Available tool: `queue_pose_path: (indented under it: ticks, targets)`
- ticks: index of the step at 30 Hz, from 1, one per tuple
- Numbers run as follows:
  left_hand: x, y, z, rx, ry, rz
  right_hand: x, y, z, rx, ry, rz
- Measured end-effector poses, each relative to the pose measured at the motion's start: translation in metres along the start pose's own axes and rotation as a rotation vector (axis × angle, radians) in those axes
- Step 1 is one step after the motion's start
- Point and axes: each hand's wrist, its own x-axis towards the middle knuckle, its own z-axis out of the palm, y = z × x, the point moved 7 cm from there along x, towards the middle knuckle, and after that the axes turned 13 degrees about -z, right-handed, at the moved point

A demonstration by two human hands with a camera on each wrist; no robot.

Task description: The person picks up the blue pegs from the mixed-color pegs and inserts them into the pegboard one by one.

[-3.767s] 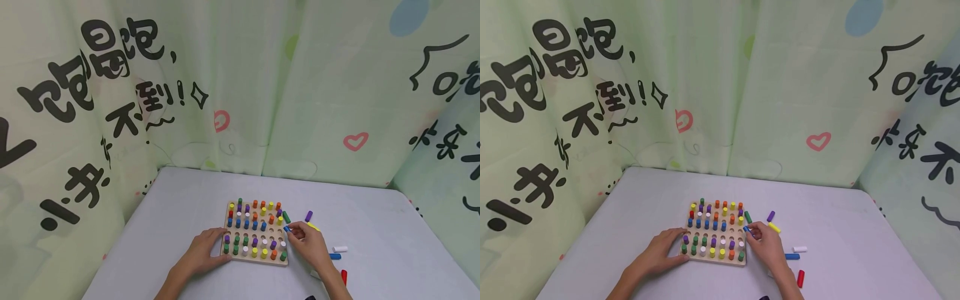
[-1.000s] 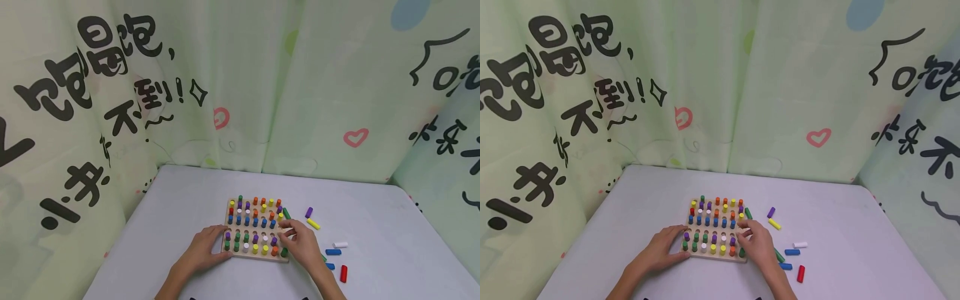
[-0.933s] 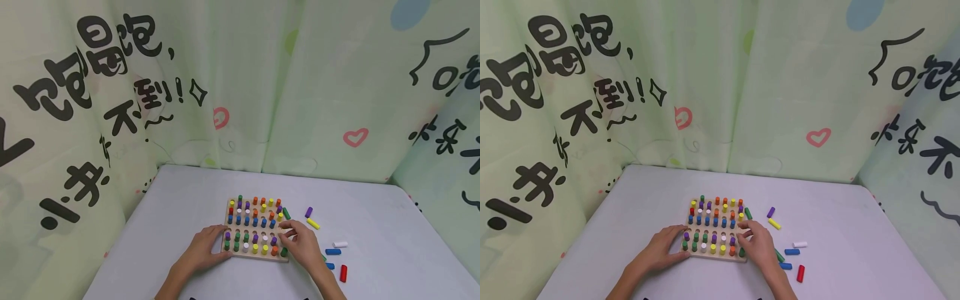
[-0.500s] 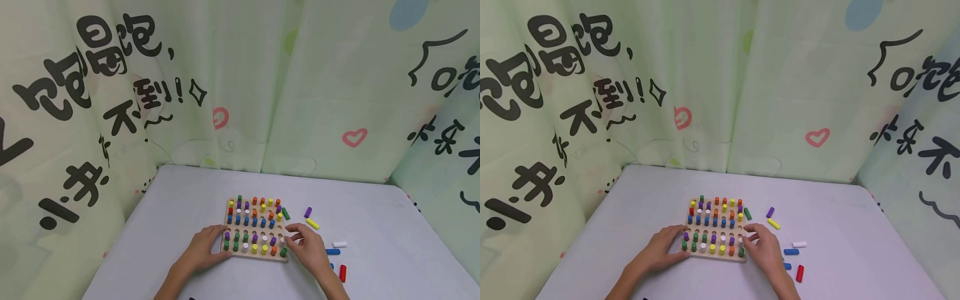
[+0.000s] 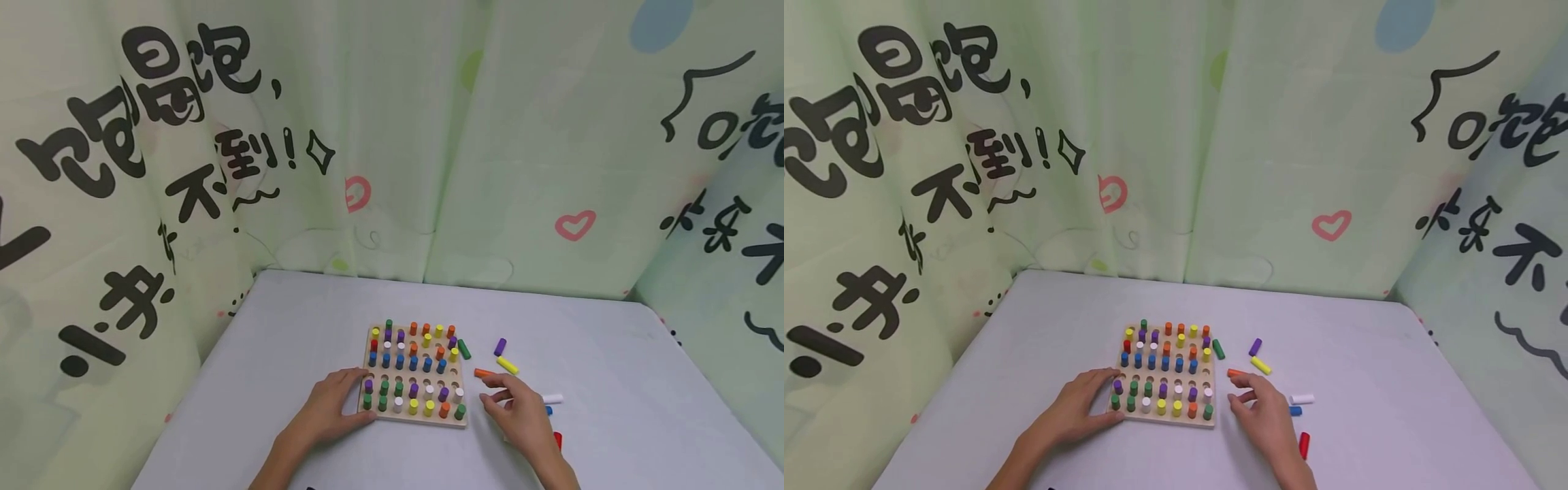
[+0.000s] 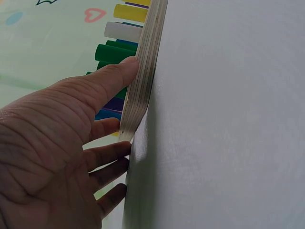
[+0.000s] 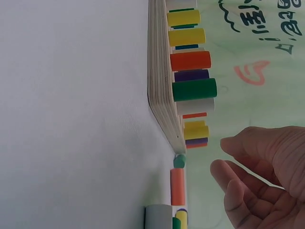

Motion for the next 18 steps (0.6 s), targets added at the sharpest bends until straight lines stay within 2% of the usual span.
queue_pose_path:
  ticks: [5,18]
  targets:
    - [-0.001,0.0,0.0,0.001,0.0,-0.003,-0.004,0.007,-0.005,-0.007,0.019,0.0]
    - [-0.002,0.0,-0.001,-0.003,0.007,0.009,-0.013,0.029,-0.017,-0.026,0.021,0.081]
